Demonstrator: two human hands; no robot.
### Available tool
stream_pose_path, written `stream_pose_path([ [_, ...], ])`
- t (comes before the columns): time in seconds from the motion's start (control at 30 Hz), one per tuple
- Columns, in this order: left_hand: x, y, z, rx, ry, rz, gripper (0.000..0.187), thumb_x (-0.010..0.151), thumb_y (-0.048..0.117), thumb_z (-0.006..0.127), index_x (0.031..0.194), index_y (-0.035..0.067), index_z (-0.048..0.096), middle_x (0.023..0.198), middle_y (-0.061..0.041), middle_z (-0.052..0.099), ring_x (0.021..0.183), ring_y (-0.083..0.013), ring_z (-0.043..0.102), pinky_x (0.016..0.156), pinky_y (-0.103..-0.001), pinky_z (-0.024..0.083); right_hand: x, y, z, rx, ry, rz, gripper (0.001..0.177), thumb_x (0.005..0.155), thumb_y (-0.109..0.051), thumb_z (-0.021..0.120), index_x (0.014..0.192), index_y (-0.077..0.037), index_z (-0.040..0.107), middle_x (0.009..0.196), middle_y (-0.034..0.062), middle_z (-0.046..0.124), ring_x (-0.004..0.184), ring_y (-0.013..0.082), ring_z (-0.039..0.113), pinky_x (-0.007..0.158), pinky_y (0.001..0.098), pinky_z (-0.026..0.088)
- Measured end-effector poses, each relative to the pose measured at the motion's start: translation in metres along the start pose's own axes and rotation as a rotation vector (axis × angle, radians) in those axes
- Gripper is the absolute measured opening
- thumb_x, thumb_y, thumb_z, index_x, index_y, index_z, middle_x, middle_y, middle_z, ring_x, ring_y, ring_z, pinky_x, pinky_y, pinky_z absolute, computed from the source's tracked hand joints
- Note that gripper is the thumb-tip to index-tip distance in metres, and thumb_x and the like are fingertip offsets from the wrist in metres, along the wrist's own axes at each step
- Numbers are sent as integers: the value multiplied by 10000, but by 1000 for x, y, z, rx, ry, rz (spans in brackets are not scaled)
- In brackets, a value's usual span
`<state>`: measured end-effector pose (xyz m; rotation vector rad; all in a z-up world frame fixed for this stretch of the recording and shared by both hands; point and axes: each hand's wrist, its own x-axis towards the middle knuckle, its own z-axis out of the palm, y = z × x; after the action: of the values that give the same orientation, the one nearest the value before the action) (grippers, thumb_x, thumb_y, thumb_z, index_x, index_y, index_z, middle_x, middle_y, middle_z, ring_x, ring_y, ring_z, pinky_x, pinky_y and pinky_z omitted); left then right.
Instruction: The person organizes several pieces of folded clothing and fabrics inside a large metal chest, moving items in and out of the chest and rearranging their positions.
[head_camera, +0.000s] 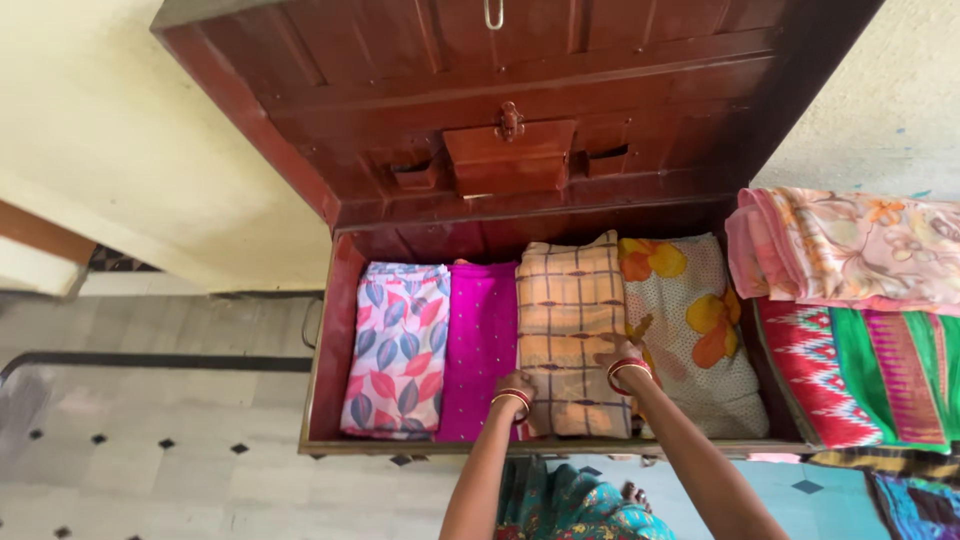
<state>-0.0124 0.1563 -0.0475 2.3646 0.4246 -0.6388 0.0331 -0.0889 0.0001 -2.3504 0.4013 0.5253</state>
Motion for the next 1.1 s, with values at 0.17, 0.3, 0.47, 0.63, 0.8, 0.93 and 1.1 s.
stream_pose_path([
  [0.17, 19, -3, 28, -61, -89, 29, 357, 897, 304, 649, 1224, 162, 667, 1212, -158, 721, 1130, -327, 691, 974, -435, 552, -11, -24, 37, -179, 341, -262, 545, 756, -85, 694, 1276, -248, 708, 1449, 158, 581, 1102, 361, 705, 934, 430, 586],
  [0.3, 4, 15, 25, -132, -168, -33, 386, 880, 299, 691, 1231, 139, 666, 1187, -153, 720, 1094, -323, 694, 942, -447, 559, -15, -33, 55, -542, 272, -265, 265, 895, -140, 589, 1102, -108, 752, 1594, 111, 444, 1072, 284, 721, 823, 410, 627],
  [0.47, -13, 21, 12, -352, -300, -153, 429, 859, 293, 745, 1239, 112, 664, 1156, -148, 719, 1050, -318, 698, 902, -462, 567, -15, -13, 27, -402, 353, 193, 468, 994, -163, 510, 1461, -134, 525, 1474, 195, 492, 1180, 385, 657, 897, 464, 602],
  [0.63, -15, 19, 10, -681, -488, -301, 477, 838, 287, 798, 1247, 84, 662, 1125, -142, 719, 1005, -314, 703, 863, -476, 576, -22, -9, 25, -322, 307, 283, 585, 1034, -198, 457, 1592, -296, 310, 1615, 185, 279, 1275, 462, 552, 944, 550, 564],
  [0.8, -15, 8, 10, -922, -660, -397, 529, 817, 281, 851, 1255, 56, 660, 1093, -136, 718, 960, -309, 707, 823, -491, 584, -22, -7, 27, -372, 237, 316, 720, 980, -224, 522, 1612, -362, 205, 1647, 147, 177, 1407, 452, 401, 992, 614, 506],
  [0.93, -14, 9, 12, -988, -734, -420, 573, 800, 277, 894, 1262, 34, 658, 1068, -132, 718, 924, -305, 711, 791, -503, 591, -28, -1, 26, -279, 167, 310, 830, 964, -250, 573, 1648, -390, 124, 1702, 174, 81, 1414, 498, 405, 1067, 593, 482],
  [1.1, -13, 12, 15, -751, -650, -302, 583, 797, 239, 925, 1263, 8, 661, 1073, -105, 654, 972, -279, 646, 788, -511, 555, -32, 8, 21, -249, 32, 323, 1068, 904, -483, 695, 1672, -380, -42, 1702, 254, -80, 1449, 530, 393, 1145, 530, 462],
])
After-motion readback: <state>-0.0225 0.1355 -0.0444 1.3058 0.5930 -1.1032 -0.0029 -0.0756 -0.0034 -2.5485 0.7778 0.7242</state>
